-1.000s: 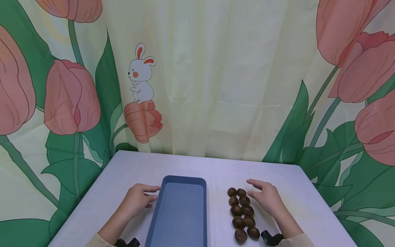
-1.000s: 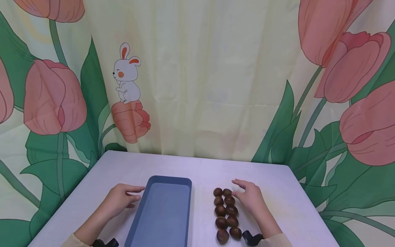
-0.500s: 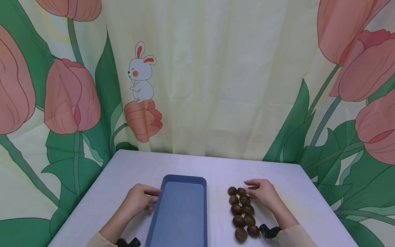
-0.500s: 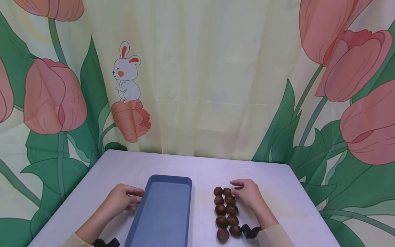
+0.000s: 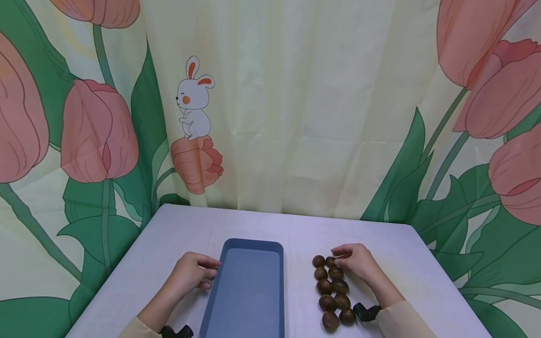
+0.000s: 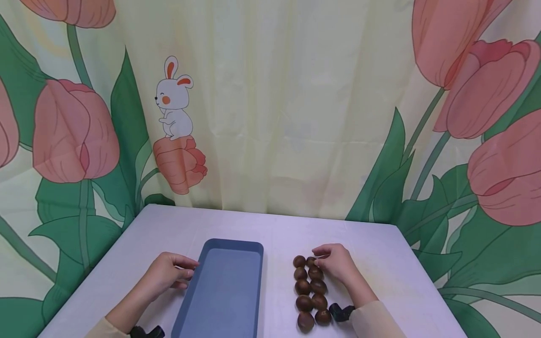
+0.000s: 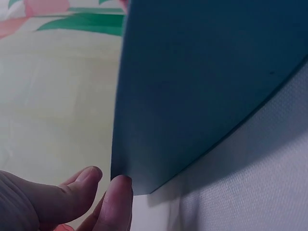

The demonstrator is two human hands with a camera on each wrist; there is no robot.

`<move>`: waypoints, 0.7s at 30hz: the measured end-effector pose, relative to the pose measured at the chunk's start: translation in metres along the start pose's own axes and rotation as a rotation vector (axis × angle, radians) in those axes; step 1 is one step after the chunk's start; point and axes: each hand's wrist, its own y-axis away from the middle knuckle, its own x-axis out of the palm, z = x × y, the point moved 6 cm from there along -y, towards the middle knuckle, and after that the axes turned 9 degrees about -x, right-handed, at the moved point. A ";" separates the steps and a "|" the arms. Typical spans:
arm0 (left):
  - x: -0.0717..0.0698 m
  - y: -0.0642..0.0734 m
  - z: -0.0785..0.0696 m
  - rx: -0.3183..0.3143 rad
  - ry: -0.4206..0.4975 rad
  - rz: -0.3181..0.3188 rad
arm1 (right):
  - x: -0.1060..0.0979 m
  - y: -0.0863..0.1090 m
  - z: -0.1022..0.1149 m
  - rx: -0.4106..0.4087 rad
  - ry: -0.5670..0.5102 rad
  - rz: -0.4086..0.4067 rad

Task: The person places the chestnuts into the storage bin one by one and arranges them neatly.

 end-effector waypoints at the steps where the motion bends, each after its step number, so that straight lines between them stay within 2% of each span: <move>1: 0.000 0.000 0.000 0.000 0.002 0.000 | 0.000 0.000 0.000 -0.004 0.010 0.003; 10: 0.002 -0.002 0.003 -0.006 0.007 0.001 | 0.002 -0.007 -0.003 -0.015 0.081 0.024; 21: 0.004 -0.005 0.007 -0.007 0.006 0.002 | 0.007 -0.011 -0.009 -0.027 0.075 0.068</move>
